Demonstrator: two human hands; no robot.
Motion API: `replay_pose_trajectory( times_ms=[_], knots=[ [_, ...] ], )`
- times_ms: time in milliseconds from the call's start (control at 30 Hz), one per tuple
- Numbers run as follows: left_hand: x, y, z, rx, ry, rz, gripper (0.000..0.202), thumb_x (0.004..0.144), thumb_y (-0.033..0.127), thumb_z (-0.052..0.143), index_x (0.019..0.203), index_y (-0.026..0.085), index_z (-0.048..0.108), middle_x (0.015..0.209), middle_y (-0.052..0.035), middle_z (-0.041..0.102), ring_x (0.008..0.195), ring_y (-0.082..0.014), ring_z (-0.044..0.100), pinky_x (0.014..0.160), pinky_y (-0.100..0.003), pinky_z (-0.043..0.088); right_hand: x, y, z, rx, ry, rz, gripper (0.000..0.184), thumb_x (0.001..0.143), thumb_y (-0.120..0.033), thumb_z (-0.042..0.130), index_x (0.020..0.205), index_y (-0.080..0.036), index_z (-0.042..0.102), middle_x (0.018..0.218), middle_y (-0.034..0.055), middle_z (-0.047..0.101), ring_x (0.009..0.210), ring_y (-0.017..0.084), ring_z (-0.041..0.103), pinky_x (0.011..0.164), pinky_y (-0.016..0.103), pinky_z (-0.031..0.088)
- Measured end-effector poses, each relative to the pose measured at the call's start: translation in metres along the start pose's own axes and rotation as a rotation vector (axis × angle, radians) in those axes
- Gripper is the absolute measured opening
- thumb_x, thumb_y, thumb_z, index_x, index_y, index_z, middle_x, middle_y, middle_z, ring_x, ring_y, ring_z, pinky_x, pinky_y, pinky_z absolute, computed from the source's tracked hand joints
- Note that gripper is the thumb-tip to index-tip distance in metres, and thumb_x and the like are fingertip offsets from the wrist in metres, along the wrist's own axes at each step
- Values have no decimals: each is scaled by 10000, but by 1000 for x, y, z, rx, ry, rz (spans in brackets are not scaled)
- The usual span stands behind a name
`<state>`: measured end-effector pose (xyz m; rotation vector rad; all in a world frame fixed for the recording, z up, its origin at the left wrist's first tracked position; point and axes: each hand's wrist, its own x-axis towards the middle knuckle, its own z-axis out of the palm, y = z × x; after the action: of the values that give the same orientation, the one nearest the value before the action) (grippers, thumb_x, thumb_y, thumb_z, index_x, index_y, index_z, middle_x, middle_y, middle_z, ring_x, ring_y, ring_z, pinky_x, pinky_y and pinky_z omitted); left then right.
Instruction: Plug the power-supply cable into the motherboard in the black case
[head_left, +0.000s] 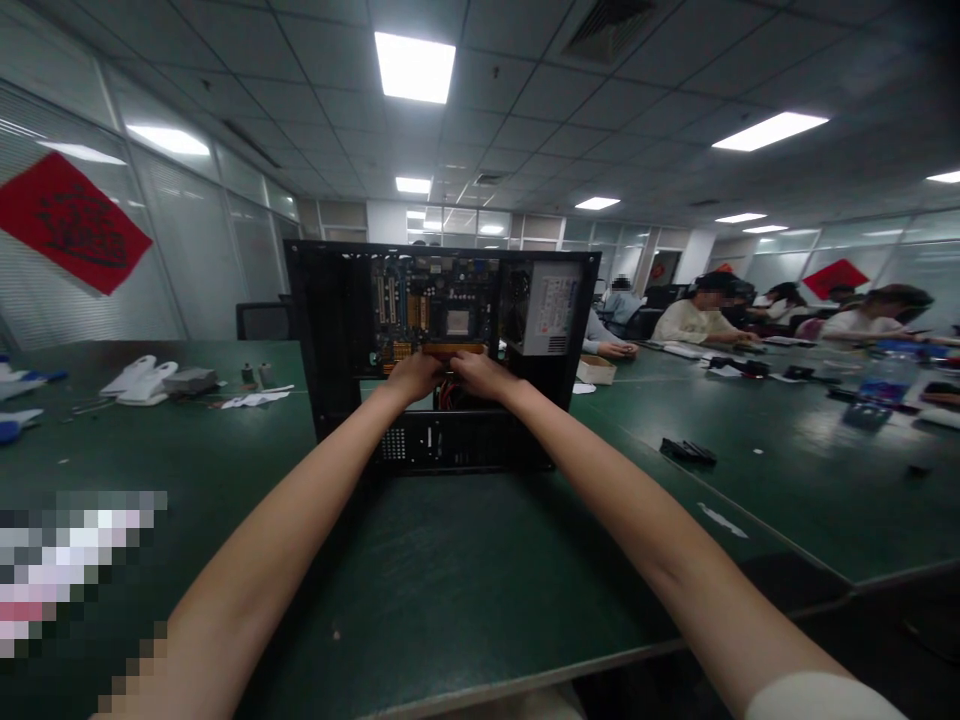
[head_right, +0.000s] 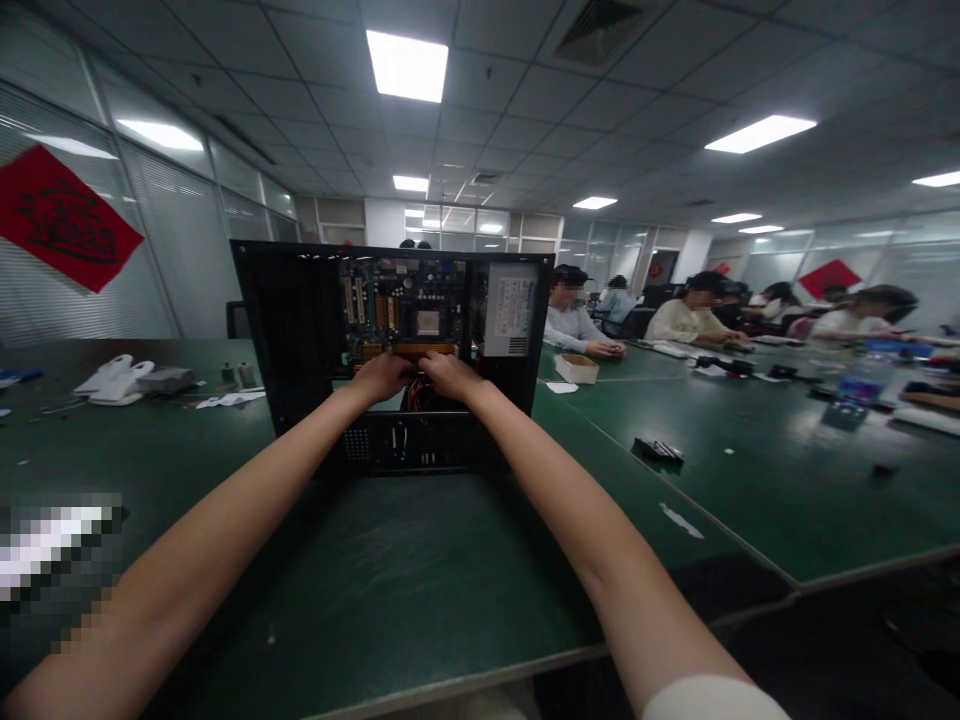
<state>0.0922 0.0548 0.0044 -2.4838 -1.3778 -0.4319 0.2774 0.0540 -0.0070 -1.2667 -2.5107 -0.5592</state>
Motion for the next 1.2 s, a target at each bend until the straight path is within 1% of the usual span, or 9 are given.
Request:
replay_pose_trajectory(
  times_ms=[67,133,300,500,600,700,833,967,1200],
  knots=[
    [2,-5,4,-55,4,-5,299,944,301,562,1163,273,764,1164,-76,756,1079,-246,698,902,-306,523,0,0,0,3,4,11,254,949,-145,541,1188,-128,627,1229,152,619,1104,250,625,894,306,456],
    [4,-8,8,-92,25,-6,292,945,320,567,1147,276,774,1136,-57,768,1059,-220,700,874,-271,515,0,0,0,5,9,18,236,951,-150,544,1169,-128,630,1226,154,621,1092,243,629,890,301,455],
    [8,-11,12,-157,53,8,295,964,360,557,1075,227,796,1072,-70,784,995,-198,711,821,-241,500,-2,-1,-1,13,28,30,222,945,-133,544,1149,-123,630,1217,156,626,1089,240,628,872,296,458],
    [6,-7,8,-162,18,-2,335,949,399,549,1092,225,796,1097,-80,780,1009,-229,718,803,-265,510,-1,0,0,28,26,17,223,956,-145,538,1156,-123,633,1219,153,622,1108,235,621,900,299,460],
    [2,-3,5,-124,6,-59,333,885,436,589,1102,286,793,1105,-60,780,1030,-265,718,804,-296,528,1,0,1,32,20,11,228,932,-114,545,1140,-117,638,1198,153,626,1107,239,622,898,304,466],
    [-1,1,1,-76,-2,-114,337,820,450,622,1085,330,792,1062,-54,786,1026,-301,718,795,-332,545,2,0,2,38,23,13,233,923,-104,545,1137,-117,637,1196,153,625,1107,243,620,902,311,467],
    [-1,3,1,-111,13,-155,330,795,429,616,1046,315,799,1032,-60,788,1021,-297,720,777,-328,547,2,0,2,47,27,18,231,924,-110,545,1136,-112,637,1191,159,627,1104,247,619,908,322,463],
    [1,2,2,-133,6,-194,334,782,438,618,1007,284,809,1000,-78,790,999,-296,726,754,-322,542,2,0,2,58,35,28,230,910,-102,571,1131,-106,633,1192,160,630,1059,236,634,867,308,468],
    [2,0,3,-133,16,-186,337,785,454,613,992,280,813,989,-83,790,986,-295,726,740,-316,534,2,3,3,97,55,28,179,916,-155,609,1082,-99,641,1158,153,648,1039,227,637,845,291,467]
  ],
)
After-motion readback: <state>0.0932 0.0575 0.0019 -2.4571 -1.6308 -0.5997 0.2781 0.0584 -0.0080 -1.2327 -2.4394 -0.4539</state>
